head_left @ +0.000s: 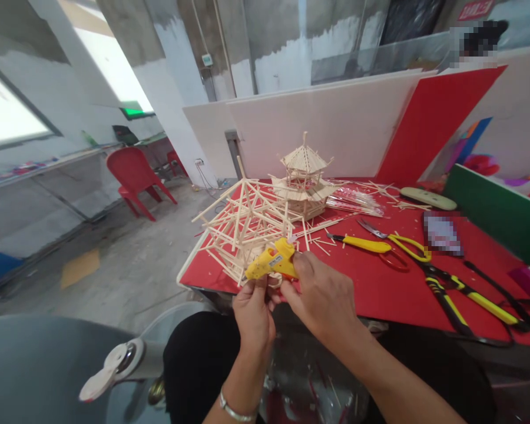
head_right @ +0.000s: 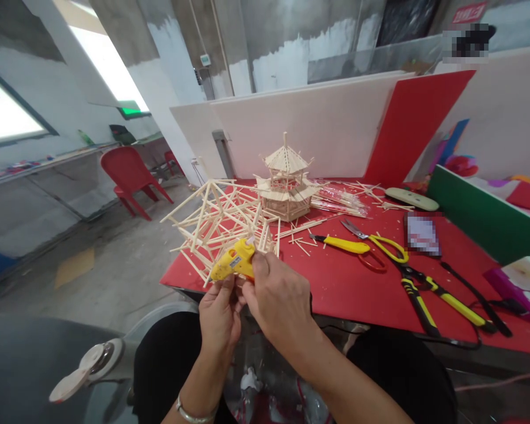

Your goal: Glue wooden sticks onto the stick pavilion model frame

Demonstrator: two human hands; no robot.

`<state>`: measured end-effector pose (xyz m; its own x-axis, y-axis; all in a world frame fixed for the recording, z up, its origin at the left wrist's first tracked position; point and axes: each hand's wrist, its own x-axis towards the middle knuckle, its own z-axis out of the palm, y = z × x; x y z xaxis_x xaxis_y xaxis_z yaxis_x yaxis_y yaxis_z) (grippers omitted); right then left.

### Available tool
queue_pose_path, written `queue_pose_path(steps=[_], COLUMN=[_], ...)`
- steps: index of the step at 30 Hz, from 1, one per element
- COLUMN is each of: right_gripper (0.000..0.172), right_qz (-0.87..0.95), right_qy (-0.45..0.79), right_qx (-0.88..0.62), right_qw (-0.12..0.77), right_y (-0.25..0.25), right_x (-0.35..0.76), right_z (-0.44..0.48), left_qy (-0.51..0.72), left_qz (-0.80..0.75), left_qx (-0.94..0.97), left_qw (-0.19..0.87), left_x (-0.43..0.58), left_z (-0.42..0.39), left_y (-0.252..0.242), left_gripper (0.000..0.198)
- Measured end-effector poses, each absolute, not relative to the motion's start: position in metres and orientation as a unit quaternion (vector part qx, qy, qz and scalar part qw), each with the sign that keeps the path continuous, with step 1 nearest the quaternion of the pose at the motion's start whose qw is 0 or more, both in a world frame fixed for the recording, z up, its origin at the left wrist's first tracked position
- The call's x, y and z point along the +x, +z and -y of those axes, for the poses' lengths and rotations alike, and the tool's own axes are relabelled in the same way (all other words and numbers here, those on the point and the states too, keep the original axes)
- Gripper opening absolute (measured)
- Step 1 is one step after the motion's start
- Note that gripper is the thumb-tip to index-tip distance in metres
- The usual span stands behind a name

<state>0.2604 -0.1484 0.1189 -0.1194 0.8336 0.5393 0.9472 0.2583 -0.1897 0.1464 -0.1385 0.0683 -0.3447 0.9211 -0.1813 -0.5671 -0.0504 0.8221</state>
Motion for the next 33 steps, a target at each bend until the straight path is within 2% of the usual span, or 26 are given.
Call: queue_pose_path(steps=[24,30,33], right_gripper=[0.024,0.022,0.027], right_qz=[0.735,0.683,0.64], right_qy=[-0.096,-0.152,-0.191], right_qx=[-0.61,-0.64,-0.676], right_qw=[0.281,0.317,0.312], right_y=[0.119,0.118,0.115], right_x=[0.259,0.273,0.293], right_z=[0.151,0.153,0.159], left_qy=[0.691,0.692,0.692], left_qz=[-0.442,-0.451,-0.462], left_qx=[0.216,0.229,0.234], left_qw=[0.529,0.515,0.504], left_x=[0.145,0.146,0.147], left_z=[0.138,0.139,0.138], left_y=[0.068,0.07,0.07], left_gripper=[0.031,0.03,0.031])
